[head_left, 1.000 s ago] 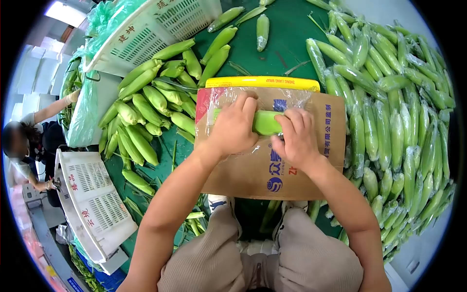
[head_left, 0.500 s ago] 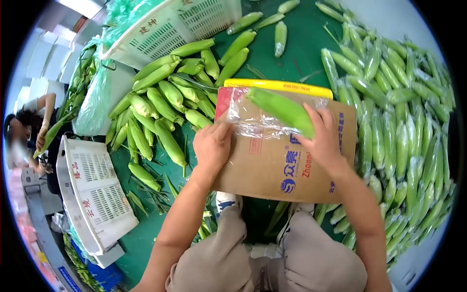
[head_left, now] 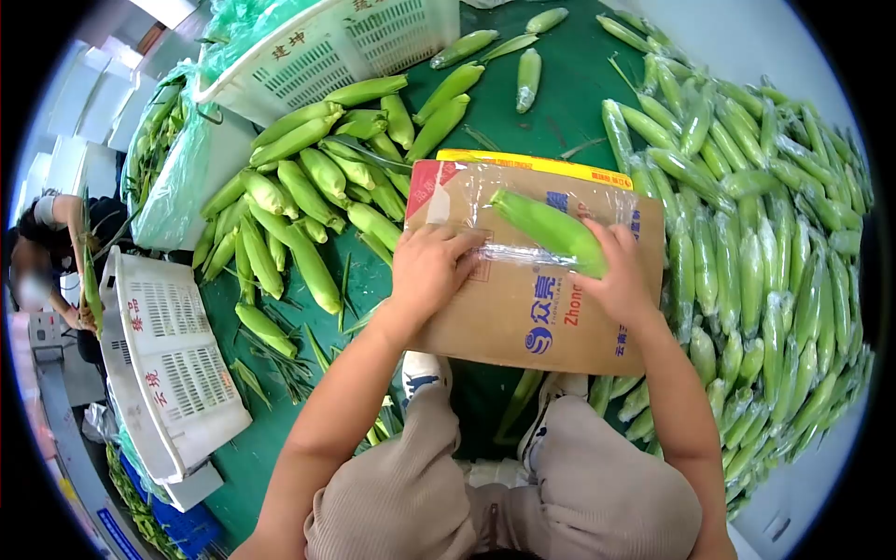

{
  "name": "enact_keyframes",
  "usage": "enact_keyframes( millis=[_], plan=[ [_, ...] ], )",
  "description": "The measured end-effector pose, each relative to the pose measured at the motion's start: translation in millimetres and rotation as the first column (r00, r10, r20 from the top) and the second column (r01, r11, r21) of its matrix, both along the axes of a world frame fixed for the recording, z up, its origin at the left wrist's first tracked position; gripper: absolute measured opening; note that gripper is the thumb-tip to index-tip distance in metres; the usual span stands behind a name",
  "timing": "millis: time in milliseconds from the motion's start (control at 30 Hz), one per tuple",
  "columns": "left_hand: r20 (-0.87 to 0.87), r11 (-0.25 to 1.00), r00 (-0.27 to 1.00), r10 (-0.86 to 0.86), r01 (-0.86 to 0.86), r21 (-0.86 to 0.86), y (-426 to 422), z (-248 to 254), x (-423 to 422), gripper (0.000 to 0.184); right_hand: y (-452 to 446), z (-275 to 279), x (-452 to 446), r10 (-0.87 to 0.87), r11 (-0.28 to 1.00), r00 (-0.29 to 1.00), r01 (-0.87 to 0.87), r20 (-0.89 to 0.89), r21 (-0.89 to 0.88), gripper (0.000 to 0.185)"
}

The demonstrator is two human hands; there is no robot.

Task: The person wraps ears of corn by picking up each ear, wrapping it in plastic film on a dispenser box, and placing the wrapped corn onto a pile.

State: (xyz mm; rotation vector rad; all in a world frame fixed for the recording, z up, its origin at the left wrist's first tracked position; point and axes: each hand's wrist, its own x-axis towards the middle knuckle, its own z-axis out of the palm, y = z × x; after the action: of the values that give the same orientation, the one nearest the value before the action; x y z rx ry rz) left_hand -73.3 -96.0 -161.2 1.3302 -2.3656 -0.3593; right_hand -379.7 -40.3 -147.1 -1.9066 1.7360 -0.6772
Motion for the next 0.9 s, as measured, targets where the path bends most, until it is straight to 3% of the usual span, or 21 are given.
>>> enact_keyframes(
  millis=[100, 167, 233, 267, 367, 400, 433, 500, 533, 567, 633, 700, 733, 833, 867, 900],
  plan=[
    [-0.005, 0.996, 1.0, -0.001, 0.0, -0.089, -9, -7, -2, 0.017, 11, -15, 5, -0.06, 0.983, 0.992, 0.04, -0.109, -0.181, 0.077],
    [-0.001, 0.983, 0.999, 0.049, -0.049, -0.178, -5, -16, -2, 0.016, 11, -5, 12, -0.058, 0.982, 0.961, 0.006, -0.272, -0.187, 0.078],
    [-0.048, 0.98, 0.987, 0.155, -0.159, -0.115, 4, -24, 5, 0.016, 15, 13, 16, -0.001, 0.987, 0.913, -0.065, -0.409, -0.147, 0.078],
    [-0.064, 0.974, 0.976, 0.206, -0.211, -0.08, 13, -24, 9, 0.016, 20, 17, 19, 0.084, 0.99, 0.921, -0.121, -0.38, -0.073, 0.078],
    [-0.478, 0.955, 0.827, 0.294, -0.24, 0.172, 34, -24, 17, 0.013, 2, 31, 22, 0.299, 0.952, 0.915, -0.306, -0.269, 0.016, 0.079],
    [-0.603, 0.96, 0.747, 0.279, -0.207, 0.188, 43, -35, 21, 0.013, 0, 31, 23, 0.369, 0.928, 0.906, -0.37, -0.208, 0.035, 0.079],
    [-0.658, 0.978, 0.726, 0.198, -0.188, 0.088, 50, -30, 14, 0.015, 1, 29, 23, 0.438, 0.899, 0.888, -0.434, -0.141, 0.061, 0.079],
    [-0.636, 0.983, 0.75, 0.184, -0.146, 0.112, 69, -21, 4, 0.02, 3, 21, 22, 0.508, 0.861, 0.856, -0.507, -0.094, 0.04, 0.078],
    [-0.505, 0.997, 0.859, 0.081, -0.077, 0.029, 72, -18, -2, 0.009, 4, 16, 22, 0.535, 0.845, 0.84, -0.534, -0.085, 0.043, 0.077],
    [-0.328, 0.999, 0.945, -0.001, 0.012, 0.031, 71, -12, -3, 0.016, 5, 12, 22, 0.564, 0.826, 0.822, -0.562, -0.072, 0.046, 0.077],
    [-0.169, 0.998, 0.985, -0.045, 0.035, -0.06, 71, -3, -17, 0.034, 2, 13, 21, 0.569, 0.818, 0.808, -0.575, -0.152, 0.008, 0.073],
    [0.163, 0.975, 0.986, -0.032, -0.005, 0.222, 48, 28, -41, 0.045, -3, 11, 20, 0.538, 0.826, 0.818, -0.56, -0.204, -0.067, 0.07],
    [0.327, 0.936, 0.944, -0.046, -0.074, 0.345, 29, 40, -53, 0.05, -7, 12, 21, 0.414, 0.885, 0.876, -0.45, -0.247, -0.115, 0.069],
    [0.187, 0.986, 0.978, 0.098, -0.07, -0.149, -39, 16, -71, 0.056, -33, 27, 23, 0.087, 0.944, 0.938, -0.186, -0.336, -0.274, 0.066],
    [0.009, 0.992, 0.999, 0.049, -0.048, -0.113, -71, 1, -77, 0.062, -43, 32, 17, 0.023, 0.933, 0.929, -0.152, -0.37, -0.325, 0.065],
    [0.169, 0.988, 0.982, 0.079, -0.055, -0.145, -99, 3, -84, 0.067, -52, 25, 10, 0.045, 0.93, 0.921, -0.18, -0.386, -0.319, 0.062]
  ],
)
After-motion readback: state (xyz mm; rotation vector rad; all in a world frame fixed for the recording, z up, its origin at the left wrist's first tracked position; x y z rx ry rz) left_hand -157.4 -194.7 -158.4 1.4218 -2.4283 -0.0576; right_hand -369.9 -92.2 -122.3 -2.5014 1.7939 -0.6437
